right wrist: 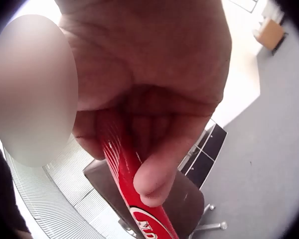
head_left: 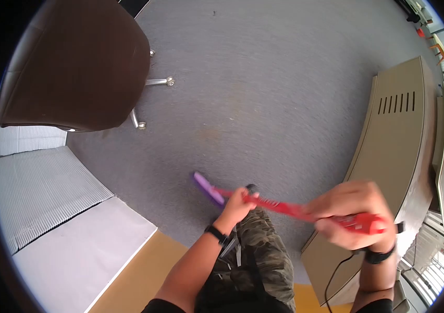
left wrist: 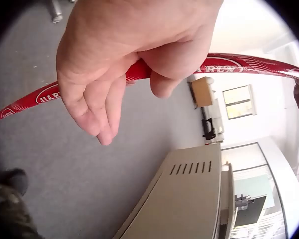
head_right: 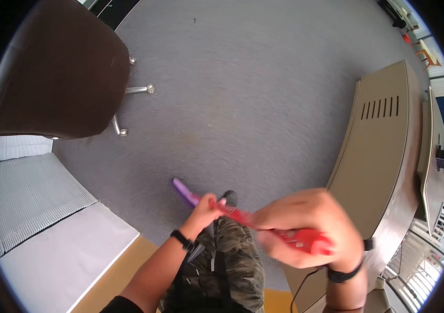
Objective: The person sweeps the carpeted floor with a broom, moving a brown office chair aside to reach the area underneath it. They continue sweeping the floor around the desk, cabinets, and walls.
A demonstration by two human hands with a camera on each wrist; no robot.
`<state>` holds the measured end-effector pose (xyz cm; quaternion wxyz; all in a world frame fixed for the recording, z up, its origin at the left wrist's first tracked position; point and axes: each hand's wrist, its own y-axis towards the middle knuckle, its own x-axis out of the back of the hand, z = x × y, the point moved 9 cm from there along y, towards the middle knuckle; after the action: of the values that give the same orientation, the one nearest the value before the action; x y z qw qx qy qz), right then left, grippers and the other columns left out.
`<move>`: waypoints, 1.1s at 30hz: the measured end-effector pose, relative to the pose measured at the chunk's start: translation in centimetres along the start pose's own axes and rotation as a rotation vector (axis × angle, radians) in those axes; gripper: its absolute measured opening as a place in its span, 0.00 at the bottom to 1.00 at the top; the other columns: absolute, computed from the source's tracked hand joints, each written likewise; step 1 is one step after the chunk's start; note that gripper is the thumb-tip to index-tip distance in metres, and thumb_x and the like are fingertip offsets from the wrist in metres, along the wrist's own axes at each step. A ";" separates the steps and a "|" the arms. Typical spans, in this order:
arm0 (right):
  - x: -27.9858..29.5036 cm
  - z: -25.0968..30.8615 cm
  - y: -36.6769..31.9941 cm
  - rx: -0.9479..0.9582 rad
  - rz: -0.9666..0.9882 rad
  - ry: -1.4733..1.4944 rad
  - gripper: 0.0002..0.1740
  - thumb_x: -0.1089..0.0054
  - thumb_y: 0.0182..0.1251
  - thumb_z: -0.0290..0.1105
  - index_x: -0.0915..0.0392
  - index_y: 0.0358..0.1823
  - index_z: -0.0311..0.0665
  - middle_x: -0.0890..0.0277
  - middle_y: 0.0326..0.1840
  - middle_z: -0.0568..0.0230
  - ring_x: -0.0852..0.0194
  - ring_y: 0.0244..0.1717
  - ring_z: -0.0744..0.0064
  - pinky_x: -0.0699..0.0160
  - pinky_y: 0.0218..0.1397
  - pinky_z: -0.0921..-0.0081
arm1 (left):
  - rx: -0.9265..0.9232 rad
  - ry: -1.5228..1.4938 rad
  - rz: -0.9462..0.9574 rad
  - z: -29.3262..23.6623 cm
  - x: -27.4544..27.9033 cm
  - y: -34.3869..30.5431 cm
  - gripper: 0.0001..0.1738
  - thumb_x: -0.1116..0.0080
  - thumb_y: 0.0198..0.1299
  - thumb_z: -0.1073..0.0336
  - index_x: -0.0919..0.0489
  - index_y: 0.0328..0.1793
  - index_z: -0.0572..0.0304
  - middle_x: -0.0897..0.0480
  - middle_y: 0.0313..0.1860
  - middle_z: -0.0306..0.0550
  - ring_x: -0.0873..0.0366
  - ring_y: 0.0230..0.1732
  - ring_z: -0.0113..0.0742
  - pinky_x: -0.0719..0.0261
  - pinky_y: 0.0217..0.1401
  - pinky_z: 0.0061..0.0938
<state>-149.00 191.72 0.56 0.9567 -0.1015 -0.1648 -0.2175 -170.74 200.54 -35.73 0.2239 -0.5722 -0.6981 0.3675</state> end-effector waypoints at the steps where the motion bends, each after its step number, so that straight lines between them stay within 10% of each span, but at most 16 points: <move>1: 1.8 0.8 -0.3 -0.007 -0.083 -0.049 0.10 0.34 0.57 0.32 0.14 0.31 0.31 0.11 0.34 0.53 0.11 0.30 0.61 0.14 0.33 0.71 | -0.022 0.073 0.048 -3.1 -1.2 2.1 0.22 0.28 0.64 0.57 0.31 0.41 0.61 0.23 0.36 0.45 0.26 0.35 0.25 0.27 0.31 0.27; 5: 6.4 7.4 -0.2 0.156 -0.221 -0.340 0.14 0.35 0.59 0.39 0.17 0.25 0.35 0.12 0.32 0.56 0.14 0.25 0.67 0.17 0.29 0.75 | -0.486 0.220 -0.077 -16.1 -4.7 6.3 0.25 0.31 0.66 0.51 0.31 0.41 0.64 0.23 0.32 0.42 0.26 0.30 0.30 0.26 0.34 0.31; 9: 7.1 12.6 -1.6 0.361 -0.127 -0.614 0.15 0.37 0.61 0.45 0.19 0.25 0.42 0.12 0.30 0.63 0.20 0.20 0.76 0.30 0.23 0.78 | -0.456 0.313 0.056 -22.1 -6.2 2.8 0.22 0.32 0.67 0.55 0.32 0.45 0.63 0.25 0.33 0.42 0.26 0.33 0.31 0.24 0.37 0.31; 15: 6.2 11.4 -2.1 0.143 -0.224 -0.440 0.16 0.38 0.62 0.43 0.18 0.21 0.41 0.14 0.24 0.66 0.20 0.18 0.76 0.29 0.20 0.75 | -0.575 0.039 0.229 -15.2 -6.6 -1.8 0.18 0.37 0.72 0.59 0.34 0.48 0.58 0.32 0.33 0.36 0.34 0.35 0.24 0.30 0.38 0.24; 17: 3.6 9.3 -1.2 0.119 -0.273 -0.244 0.15 0.37 0.61 0.41 0.17 0.21 0.39 0.14 0.25 0.63 0.21 0.19 0.71 0.29 0.20 0.72 | -0.325 0.280 0.301 -10.5 -5.1 -1.4 0.17 0.36 0.67 0.70 0.35 0.50 0.61 0.26 0.39 0.44 0.27 0.41 0.28 0.24 0.45 0.30; 23: 0.7 8.4 -0.6 0.078 -0.420 -0.057 0.17 0.33 0.61 0.44 0.17 0.27 0.36 0.17 0.26 0.62 0.24 0.21 0.64 0.28 0.26 0.69 | -0.218 0.357 0.556 -11.9 -2.3 -2.9 0.16 0.38 0.70 0.62 0.31 0.54 0.59 0.21 0.30 0.46 0.20 0.33 0.35 0.24 0.40 0.33; 28: -3.4 3.2 1.1 -0.015 -0.419 -0.141 0.32 0.28 0.62 0.52 0.21 0.54 0.30 0.21 0.53 0.49 0.22 0.48 0.59 0.23 0.51 0.63 | -0.494 0.908 0.411 -19.4 1.7 -2.4 0.21 0.35 0.63 0.46 0.17 0.52 0.51 0.13 0.39 0.52 0.16 0.44 0.56 0.21 0.44 0.47; 33: -15.4 -12.9 0.8 -0.411 -0.566 0.114 0.50 0.23 0.59 0.42 0.41 0.77 0.29 0.37 0.75 0.37 0.38 0.77 0.43 0.39 0.79 0.53 | -0.873 0.896 0.284 -26.1 5.5 -5.1 0.10 0.33 0.65 0.58 0.14 0.38 0.56 0.18 0.32 0.48 0.18 0.41 0.45 0.21 0.46 0.37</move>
<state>-158.29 194.94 -16.98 0.8259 -0.2299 -0.0857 -0.5077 -156.14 212.14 -15.93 0.1893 -0.7956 -0.5398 -0.1993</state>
